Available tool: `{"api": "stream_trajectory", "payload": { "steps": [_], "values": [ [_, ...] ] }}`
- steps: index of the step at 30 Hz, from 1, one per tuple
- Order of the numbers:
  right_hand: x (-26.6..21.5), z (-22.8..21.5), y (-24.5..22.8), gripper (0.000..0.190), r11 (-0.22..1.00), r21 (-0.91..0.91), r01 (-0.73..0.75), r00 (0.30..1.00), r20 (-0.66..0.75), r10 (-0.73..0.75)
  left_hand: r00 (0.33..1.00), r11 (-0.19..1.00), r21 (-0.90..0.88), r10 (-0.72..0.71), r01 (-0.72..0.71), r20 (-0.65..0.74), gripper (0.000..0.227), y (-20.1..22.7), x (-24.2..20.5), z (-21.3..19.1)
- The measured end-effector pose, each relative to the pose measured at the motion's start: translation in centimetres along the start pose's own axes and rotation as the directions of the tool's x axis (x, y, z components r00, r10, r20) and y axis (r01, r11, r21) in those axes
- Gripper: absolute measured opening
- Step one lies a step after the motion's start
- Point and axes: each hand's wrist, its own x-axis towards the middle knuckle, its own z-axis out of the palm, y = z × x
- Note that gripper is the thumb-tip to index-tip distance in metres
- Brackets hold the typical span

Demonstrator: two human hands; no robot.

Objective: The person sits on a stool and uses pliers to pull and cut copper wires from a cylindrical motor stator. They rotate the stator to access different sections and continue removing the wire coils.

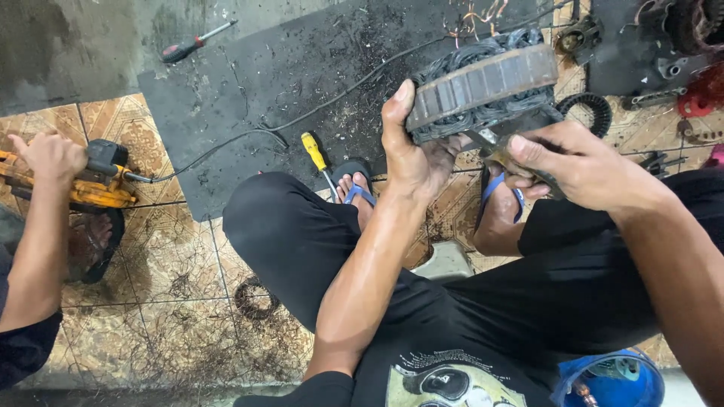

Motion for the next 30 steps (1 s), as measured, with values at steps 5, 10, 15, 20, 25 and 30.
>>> {"api": "stream_trajectory", "payload": {
  "steps": [5,10,15,20,25,30],
  "values": [
    [-0.2,0.8,-1.4,0.049,0.999,-0.046,0.009,1.000,-0.029,-0.010,0.986,0.999,0.045,0.008,-0.015,0.165,0.053,0.2,0.9,-0.5],
    [-0.2,2.0,-4.2,0.052,0.843,-0.539,-0.001,0.987,-0.135,-0.085,0.986,0.988,0.110,0.090,-0.106,0.141,0.053,0.6,1.4,0.5],
    [-0.5,2.2,-3.7,0.053,0.817,-0.577,-0.024,0.980,-0.174,-0.095,0.992,0.995,0.039,0.090,-0.094,0.090,0.052,0.6,1.2,0.6],
    [-0.3,2.9,-3.4,0.051,0.785,-0.619,-0.029,0.966,-0.219,-0.137,0.998,0.993,0.101,0.057,-0.057,0.003,0.054,0.6,1.1,0.9],
    [0.1,3.8,-3.2,0.048,0.744,-0.665,-0.067,0.959,-0.249,-0.136,0.965,0.983,0.075,0.149,-0.169,0.216,0.052,0.2,1.3,0.4],
    [0.5,3.2,-2.1,0.055,0.775,-0.632,0.003,0.965,-0.201,-0.167,0.986,0.987,-0.022,0.163,-0.162,0.037,0.058,0.4,0.7,1.8]
  ]
}}
